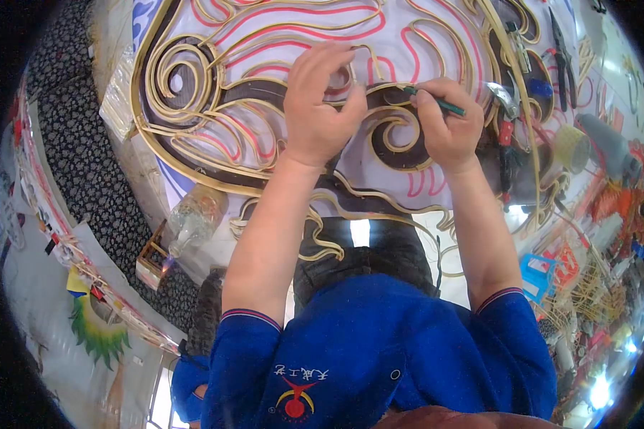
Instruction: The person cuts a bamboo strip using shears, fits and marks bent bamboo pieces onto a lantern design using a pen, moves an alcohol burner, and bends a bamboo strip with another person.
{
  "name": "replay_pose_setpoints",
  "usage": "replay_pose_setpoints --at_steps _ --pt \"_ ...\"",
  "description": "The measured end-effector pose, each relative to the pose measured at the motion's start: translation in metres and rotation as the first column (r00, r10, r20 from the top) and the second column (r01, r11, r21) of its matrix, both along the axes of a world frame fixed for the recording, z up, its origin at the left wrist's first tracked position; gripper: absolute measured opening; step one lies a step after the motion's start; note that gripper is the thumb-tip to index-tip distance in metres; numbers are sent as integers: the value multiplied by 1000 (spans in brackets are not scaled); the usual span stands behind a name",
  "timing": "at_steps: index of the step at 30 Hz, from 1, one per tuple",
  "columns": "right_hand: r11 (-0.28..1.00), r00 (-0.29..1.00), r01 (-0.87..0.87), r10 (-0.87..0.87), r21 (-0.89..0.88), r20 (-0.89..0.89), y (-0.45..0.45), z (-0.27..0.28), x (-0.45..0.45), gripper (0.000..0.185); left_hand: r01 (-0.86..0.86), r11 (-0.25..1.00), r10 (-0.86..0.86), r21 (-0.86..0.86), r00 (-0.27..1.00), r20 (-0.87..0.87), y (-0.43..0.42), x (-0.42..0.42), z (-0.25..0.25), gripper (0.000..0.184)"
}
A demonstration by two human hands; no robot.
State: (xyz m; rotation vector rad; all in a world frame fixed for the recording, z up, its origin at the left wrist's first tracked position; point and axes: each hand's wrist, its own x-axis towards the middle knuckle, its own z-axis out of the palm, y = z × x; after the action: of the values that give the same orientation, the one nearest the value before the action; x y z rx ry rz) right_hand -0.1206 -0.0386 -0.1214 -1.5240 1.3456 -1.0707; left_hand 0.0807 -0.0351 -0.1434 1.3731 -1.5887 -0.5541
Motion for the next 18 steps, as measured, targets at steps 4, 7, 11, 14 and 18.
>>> replay_pose_setpoints --at_steps 4,7,11,14,18 --pt "999 998 -38 39 11 -53 1 -1 -2 7 -30 999 31 10 999 -9 1 0 0 42" --pt "999 998 -36 36 1 -52 0 -3 0 7 -32 999 32 14 999 -9 1 0 -1 44" --pt "1000 1000 8 -8 -24 -5 -1 -3 3 5 -34 999 34 15 999 5 1 0 -1 43" --pt "1000 1000 15 -15 -9 -1 -1 -1 3 4 -32 999 32 28 999 -6 1 0 -2 43" --pt "1000 1000 5 -5 5 -26 -1 -2 1 4 -32 999 32 42 999 4 1 1 1 43"
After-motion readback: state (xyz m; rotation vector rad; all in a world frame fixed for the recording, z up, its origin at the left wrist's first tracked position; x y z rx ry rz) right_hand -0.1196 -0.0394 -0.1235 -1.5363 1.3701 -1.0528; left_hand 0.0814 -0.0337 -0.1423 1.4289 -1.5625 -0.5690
